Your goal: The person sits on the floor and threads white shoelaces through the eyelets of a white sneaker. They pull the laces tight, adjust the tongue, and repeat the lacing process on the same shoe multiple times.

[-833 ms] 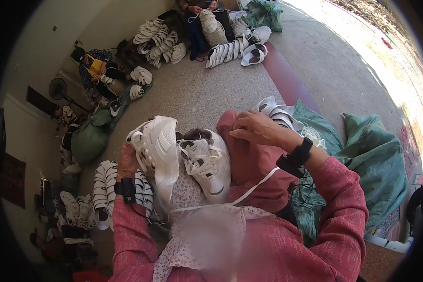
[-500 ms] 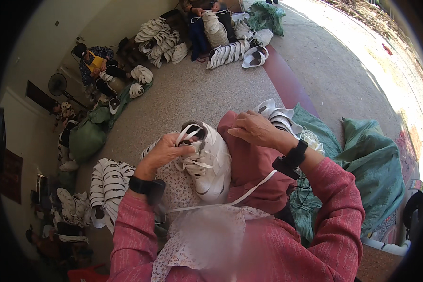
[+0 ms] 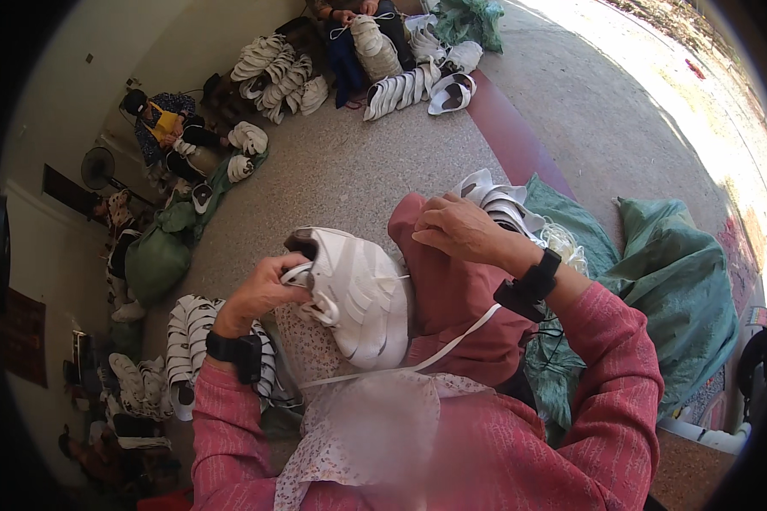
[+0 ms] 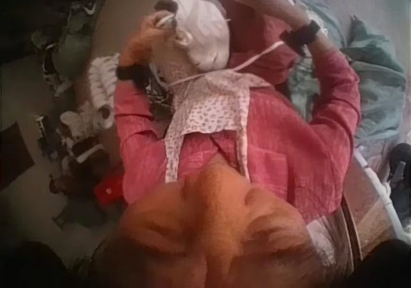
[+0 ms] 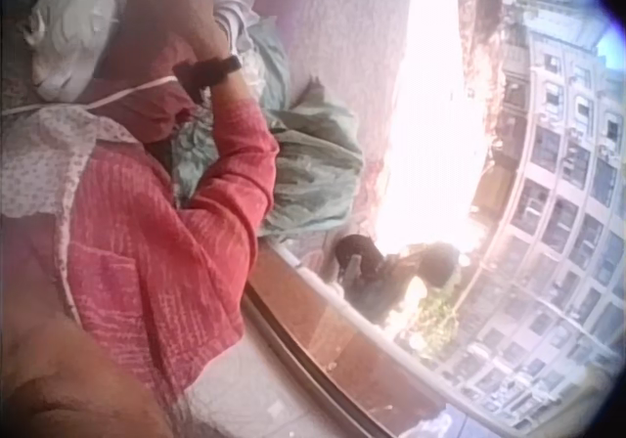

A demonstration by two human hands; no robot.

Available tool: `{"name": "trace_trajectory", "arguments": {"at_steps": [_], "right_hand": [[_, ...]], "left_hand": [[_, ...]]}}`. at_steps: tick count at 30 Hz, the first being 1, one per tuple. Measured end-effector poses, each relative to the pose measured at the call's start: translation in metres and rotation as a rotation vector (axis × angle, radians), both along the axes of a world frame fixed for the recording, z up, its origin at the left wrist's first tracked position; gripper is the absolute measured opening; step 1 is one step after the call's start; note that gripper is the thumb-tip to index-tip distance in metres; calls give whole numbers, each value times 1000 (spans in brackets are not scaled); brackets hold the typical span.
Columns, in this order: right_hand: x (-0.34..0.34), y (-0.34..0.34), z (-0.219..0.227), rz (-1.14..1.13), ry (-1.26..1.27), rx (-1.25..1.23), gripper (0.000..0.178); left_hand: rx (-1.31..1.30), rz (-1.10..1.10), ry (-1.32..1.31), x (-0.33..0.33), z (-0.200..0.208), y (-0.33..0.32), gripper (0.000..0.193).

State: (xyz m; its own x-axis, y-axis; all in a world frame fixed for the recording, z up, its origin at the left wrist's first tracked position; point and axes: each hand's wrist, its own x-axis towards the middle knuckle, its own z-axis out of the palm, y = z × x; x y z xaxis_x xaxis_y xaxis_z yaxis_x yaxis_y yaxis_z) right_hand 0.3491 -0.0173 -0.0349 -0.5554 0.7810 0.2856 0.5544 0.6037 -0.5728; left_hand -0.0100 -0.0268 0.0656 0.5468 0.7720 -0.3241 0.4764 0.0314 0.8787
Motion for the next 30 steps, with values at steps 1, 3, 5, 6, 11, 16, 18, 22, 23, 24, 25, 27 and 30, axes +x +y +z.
{"name": "trace_trajectory", "arguments": {"at_steps": [1,3,5,6,11,16,18,22,23,24,25,27,30], "right_hand": [[3,1,-1,2,8,-11,27],[3,3,3,0,22,-54,28],[4,8,4,-29,-3,-77,32],[2,9,8,-39,-23,-88,33],[-24,18,14,-68,-88,-71,39],[-52,29,20,45,-128,-197,39],[-65,29,20,62,-106,-213,37],[-100,26,24,112,-111,-289,38],[-108,35,14,119,-138,-300,41],[-115,42,9,130,-168,-311,45],[-118,51,5,150,-107,-534,49],[-125,62,6,198,9,-979,58],[-128,51,4,140,37,-1101,65]], "left_hand": [[-3,70,-101,-17,1,1,32],[49,261,-259,-55,6,-5,36],[125,462,-410,-90,10,-6,43],[145,565,-498,-105,13,-7,47],[260,611,-612,-135,30,-24,54],[350,526,-282,-130,37,-39,45],[304,409,-171,-107,58,-41,40],[255,346,-75,-113,71,-48,39],[270,323,-40,-115,75,-48,38],[233,326,-25,-116,77,-50,38],[197,328,-10,-118,78,-51,37],[65,376,-9,-124,73,-55,41],[-41,455,-27,-120,69,-59,44]]}}
